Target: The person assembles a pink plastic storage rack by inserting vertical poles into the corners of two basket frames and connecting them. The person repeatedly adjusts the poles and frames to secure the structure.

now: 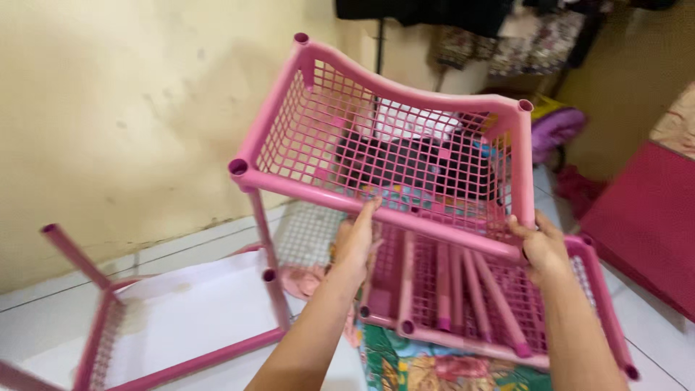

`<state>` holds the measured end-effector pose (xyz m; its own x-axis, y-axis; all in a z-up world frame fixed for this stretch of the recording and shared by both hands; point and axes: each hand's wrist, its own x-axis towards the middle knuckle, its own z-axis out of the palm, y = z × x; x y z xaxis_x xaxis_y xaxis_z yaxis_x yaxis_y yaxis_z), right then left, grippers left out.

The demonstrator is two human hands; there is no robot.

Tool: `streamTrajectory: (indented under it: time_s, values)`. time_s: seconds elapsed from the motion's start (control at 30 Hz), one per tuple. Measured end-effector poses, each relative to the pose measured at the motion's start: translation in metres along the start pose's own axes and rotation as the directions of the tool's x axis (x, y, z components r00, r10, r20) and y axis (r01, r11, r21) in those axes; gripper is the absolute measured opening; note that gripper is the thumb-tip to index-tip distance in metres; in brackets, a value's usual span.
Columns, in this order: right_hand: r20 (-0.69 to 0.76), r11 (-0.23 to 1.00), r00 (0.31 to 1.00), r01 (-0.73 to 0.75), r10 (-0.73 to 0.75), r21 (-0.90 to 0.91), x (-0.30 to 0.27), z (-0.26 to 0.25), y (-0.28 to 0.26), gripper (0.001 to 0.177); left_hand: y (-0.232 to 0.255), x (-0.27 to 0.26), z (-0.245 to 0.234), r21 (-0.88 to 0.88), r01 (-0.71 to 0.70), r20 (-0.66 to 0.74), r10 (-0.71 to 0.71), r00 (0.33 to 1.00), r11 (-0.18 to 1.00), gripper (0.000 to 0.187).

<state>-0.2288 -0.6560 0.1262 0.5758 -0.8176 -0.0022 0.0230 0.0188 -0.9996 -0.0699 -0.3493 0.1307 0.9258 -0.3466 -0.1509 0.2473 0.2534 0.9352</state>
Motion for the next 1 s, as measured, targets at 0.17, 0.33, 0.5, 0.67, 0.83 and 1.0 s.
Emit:
streamTrajectory:
  time_s: [0.17,0.33,0.5,0.67,0.83,1.0]
  values:
    - [-0.014,0.996,0.996,-0.083,0.083,-0.044,0.007,-0.091,0.031,0.039,-0.070,0.017,0.058,-0.117,0.307,0.111,-0.295,0.949,0.944,0.072]
    - [-0.027,0.983,0.986,-0.166,0.164,-0.074,0.012,-0.151,0.084,0.037,-0.143,0.017,0.071,-0.147,0.488,0.177,-0.463,0.869,0.860,0.101]
    - [-0.067,0.963,0.983,-0.180,0.170,-0.199,0.042,-0.191,0.142,0.037,-0.176,0.027,0.049,-0.145,0.463,0.142,-0.445,0.884,0.874,0.103]
    - [-0.067,0.854,0.993,-0.119,0.099,-0.507,0.065,-0.208,0.172,0.047,-0.175,0.024,0.038,-0.059,0.394,0.114,-0.386,0.916,0.917,0.090]
    - [0.046,0.864,0.991,0.134,-0.128,-0.486,0.066,-0.208,0.181,0.079,-0.151,0.007,0.021,0.014,0.387,0.039,-0.387,0.921,0.922,0.074]
    - [0.058,0.791,0.970,0.225,-0.234,-0.568,0.064,-0.212,0.184,0.089,-0.133,-0.008,0.009,-0.036,0.361,0.069,-0.358,0.931,0.932,0.076]
